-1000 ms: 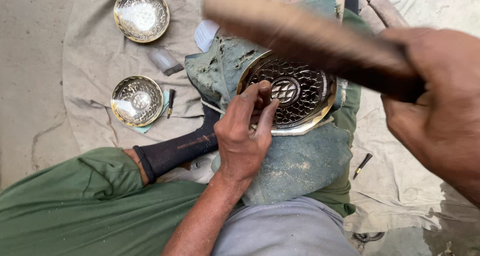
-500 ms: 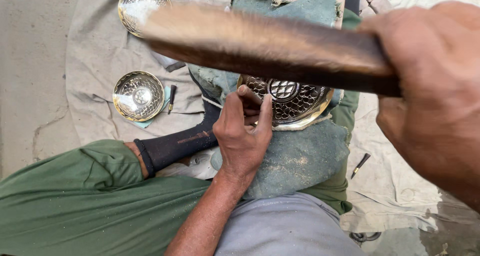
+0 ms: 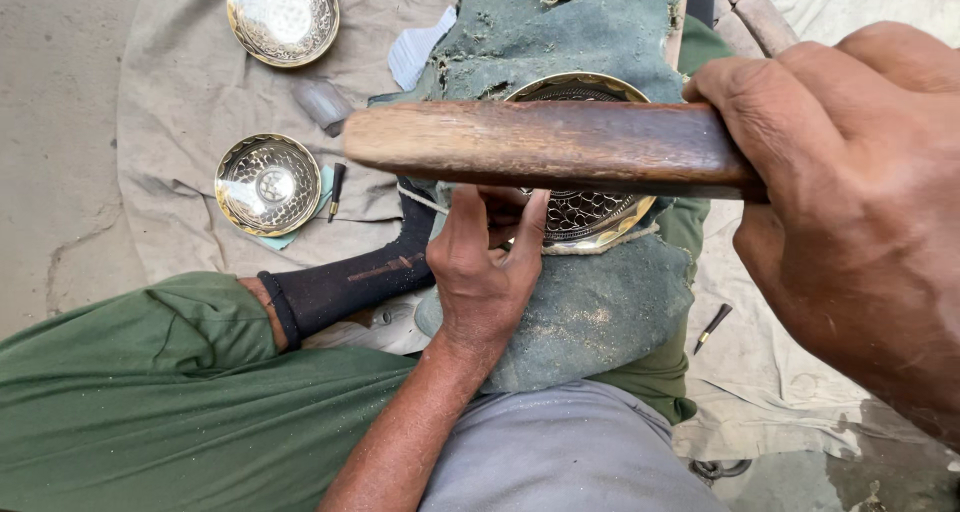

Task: The person sits on the ground with a decorated brass plate resting on a cloth pad over their lap. They hold a small punch against the plate's patterned surface with one hand and strike it repeatedly with a wooden mallet held in the other hand, repositioning the punch across the design to emboss the metal.

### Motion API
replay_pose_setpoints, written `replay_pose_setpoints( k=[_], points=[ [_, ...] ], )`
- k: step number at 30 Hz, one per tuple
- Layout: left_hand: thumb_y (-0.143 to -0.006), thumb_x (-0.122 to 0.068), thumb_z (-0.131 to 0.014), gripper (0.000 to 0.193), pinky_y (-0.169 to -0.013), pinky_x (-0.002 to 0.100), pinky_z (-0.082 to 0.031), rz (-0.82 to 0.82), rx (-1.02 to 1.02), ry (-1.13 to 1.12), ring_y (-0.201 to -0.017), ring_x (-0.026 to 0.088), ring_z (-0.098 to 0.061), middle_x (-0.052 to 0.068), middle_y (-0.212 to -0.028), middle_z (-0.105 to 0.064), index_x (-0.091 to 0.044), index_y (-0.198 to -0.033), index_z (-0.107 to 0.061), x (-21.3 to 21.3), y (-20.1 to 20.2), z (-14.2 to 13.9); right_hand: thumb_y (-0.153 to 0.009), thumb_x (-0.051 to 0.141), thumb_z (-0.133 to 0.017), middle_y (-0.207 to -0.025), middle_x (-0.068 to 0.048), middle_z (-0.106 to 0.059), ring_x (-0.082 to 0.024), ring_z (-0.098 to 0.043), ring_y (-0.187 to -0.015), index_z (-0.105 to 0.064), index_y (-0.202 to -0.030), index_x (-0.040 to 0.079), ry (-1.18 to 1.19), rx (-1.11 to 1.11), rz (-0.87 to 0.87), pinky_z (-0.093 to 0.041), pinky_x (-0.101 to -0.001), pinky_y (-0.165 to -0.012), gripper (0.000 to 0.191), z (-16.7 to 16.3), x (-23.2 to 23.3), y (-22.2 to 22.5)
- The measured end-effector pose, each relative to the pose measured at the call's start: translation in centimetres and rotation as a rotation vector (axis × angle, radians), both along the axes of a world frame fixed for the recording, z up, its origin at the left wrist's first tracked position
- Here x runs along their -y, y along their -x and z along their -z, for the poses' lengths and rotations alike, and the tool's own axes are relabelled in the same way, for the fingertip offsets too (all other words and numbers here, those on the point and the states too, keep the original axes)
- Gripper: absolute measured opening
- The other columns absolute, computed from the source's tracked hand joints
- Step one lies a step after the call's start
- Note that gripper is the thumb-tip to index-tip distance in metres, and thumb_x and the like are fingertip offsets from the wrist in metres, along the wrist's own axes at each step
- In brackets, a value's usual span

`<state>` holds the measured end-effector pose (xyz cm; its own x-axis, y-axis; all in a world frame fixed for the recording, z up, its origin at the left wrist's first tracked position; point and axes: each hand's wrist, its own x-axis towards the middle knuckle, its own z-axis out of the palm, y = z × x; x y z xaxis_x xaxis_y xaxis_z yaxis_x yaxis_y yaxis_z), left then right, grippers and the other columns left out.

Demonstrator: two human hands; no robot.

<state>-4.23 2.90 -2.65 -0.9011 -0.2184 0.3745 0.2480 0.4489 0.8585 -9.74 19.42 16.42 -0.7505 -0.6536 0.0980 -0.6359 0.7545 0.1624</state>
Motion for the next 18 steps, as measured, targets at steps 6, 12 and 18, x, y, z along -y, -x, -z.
replay_pose_setpoints(
  k=[6, 12, 18],
  points=[
    [-0.099, -0.007, -0.076, 0.024, -0.067, 0.031, -0.067, -0.004, 0.025, -0.015, -0.082, 0.021, -0.078, 0.013, -0.090, -0.070, 0.001, -0.105, -0.055, 0.0, 0.1, -0.2, -0.068, -0.008, -0.079, -0.091, -0.020, -0.070, -0.030, -0.067, -0.078, -0.066, -0.121, -0.008, 0.122, 0.057, -0.036, -0.055, -0.0424, -0.072, 0.055, 0.2, 0.3, 0.6],
    [-0.099, -0.008, -0.075, 0.023, -0.068, 0.028, -0.068, -0.008, 0.069, -0.052, -0.081, 0.019, -0.078, 0.011, -0.089, -0.069, 0.001, -0.102, -0.054, -0.3, 0.3, -0.5, -0.081, 0.001, -0.080, -0.086, -0.017, -0.071, -0.026, -0.067, -0.075, -0.067, -0.121, -0.003, -0.029, 0.032, 0.018, -0.056, -0.0395, -0.071, 0.042, 0.1, 0.7, 0.8],
    [-0.094, -0.009, -0.079, 0.027, -0.068, 0.033, -0.065, -0.026, 0.058, 0.044, -0.081, 0.022, -0.076, 0.016, -0.092, -0.070, 0.006, -0.106, -0.060, -0.1, 0.6, -0.6, -0.083, -0.001, -0.073, -0.085, -0.016, -0.069, -0.026, -0.066, -0.074, -0.067, -0.121, 0.002, -0.112, 0.089, 0.104, -0.057, -0.0391, -0.067, 0.038, 1.3, -0.2, 2.1]
  ],
)
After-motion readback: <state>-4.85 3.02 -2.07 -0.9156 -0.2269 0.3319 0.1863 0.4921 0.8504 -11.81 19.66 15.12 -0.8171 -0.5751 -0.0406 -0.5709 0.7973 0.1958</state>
